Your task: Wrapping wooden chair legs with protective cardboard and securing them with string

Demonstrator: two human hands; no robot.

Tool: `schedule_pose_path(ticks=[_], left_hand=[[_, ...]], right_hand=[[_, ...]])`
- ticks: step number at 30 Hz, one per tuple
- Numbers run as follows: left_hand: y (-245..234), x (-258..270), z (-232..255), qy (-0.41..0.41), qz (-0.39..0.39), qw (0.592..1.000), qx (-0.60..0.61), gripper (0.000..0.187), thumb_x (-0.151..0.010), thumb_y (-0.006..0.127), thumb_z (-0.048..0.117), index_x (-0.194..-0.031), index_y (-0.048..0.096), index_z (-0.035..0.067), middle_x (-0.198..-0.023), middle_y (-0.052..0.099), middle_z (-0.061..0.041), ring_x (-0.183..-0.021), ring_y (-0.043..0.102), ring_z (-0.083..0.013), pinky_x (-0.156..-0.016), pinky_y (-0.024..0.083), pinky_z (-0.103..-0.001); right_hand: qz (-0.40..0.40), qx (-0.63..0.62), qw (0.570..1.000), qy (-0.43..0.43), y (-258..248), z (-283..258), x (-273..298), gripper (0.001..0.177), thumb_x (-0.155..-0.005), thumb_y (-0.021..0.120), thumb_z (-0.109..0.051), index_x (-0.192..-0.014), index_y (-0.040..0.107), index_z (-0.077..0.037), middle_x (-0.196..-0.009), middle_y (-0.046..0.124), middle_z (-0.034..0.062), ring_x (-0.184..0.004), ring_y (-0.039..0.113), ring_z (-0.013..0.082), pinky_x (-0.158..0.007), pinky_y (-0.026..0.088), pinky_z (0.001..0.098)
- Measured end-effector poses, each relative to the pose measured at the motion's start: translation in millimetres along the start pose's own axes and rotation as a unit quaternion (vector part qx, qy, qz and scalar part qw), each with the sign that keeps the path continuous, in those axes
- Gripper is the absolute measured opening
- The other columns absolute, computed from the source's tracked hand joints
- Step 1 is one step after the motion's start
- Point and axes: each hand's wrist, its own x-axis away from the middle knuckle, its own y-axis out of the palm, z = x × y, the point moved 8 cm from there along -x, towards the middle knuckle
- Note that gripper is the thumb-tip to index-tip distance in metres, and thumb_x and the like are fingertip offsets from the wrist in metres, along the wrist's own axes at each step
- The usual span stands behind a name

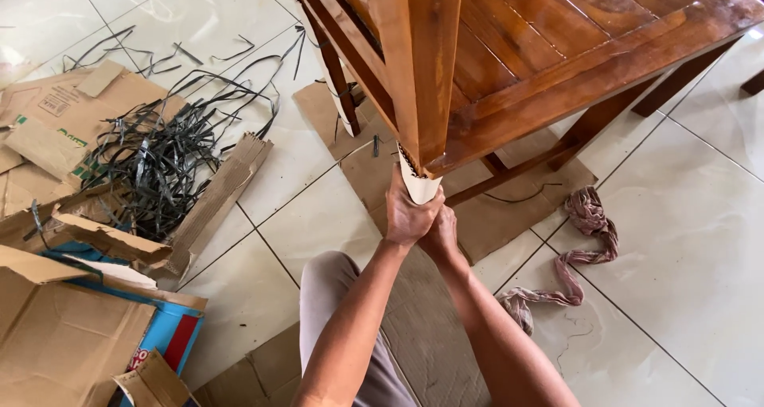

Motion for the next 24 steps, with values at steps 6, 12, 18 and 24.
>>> schedule_pose_path(ticks=[6,12,18,24], left_hand=[[-2,3,0,-0.066,-0.045,0.997,-0.008,0.055,-0.069,0.085,0.028,-0.114,0.055,0.016,-0.102,0.074,-0.021,-0.107,0.07,-0.0427,-0.084,0.055,-0.056],[-15,11,-2,-0.017,-0.075,0.997,0.007,0.1,-0.056,0.094,0.038,-0.141,0.045,0.017,-0.128,0.064,-0.027,-0.123,0.06,-0.0481,-0.102,0.05,-0.062],[-26,25,-21,0.077,-0.005,0.992,-0.104,0.093,-0.066,0.091,0.038,-0.14,0.047,0.003,-0.117,0.062,-0.03,-0.114,0.062,-0.0535,-0.093,0.053,-0.064],[-27,28,-39,0.126,0.034,0.981,-0.14,0.092,-0.064,0.092,0.045,-0.136,0.052,0.005,-0.113,0.065,-0.022,-0.111,0.065,-0.0428,-0.096,0.053,-0.053]], right_hand=[[0.003,0.001,1.0,-0.013,1,5,14,0.055,-0.084,0.061,-0.012,-0.134,0.046,0.007,-0.125,0.058,0.0317,-0.114,0.059,0.0503,-0.092,0.048,0.0552],[0.005,0.004,1.0,-0.03,8,3,29,0.06,-0.088,0.061,-0.012,-0.141,0.043,0.009,-0.132,0.057,0.0333,-0.12,0.058,0.051,-0.098,0.048,0.0574],[0.019,0.017,0.999,-0.038,4,9,34,0.064,-0.091,0.061,-0.012,-0.148,0.04,0.011,-0.139,0.055,0.0349,-0.125,0.057,0.0517,-0.104,0.049,0.0596],[-0.003,0.007,1.0,-0.026,-15,-11,37,0.077,-0.083,0.065,-0.016,-0.152,0.037,0.003,-0.143,0.053,0.0293,-0.131,0.052,0.0495,-0.109,0.042,0.0593]])
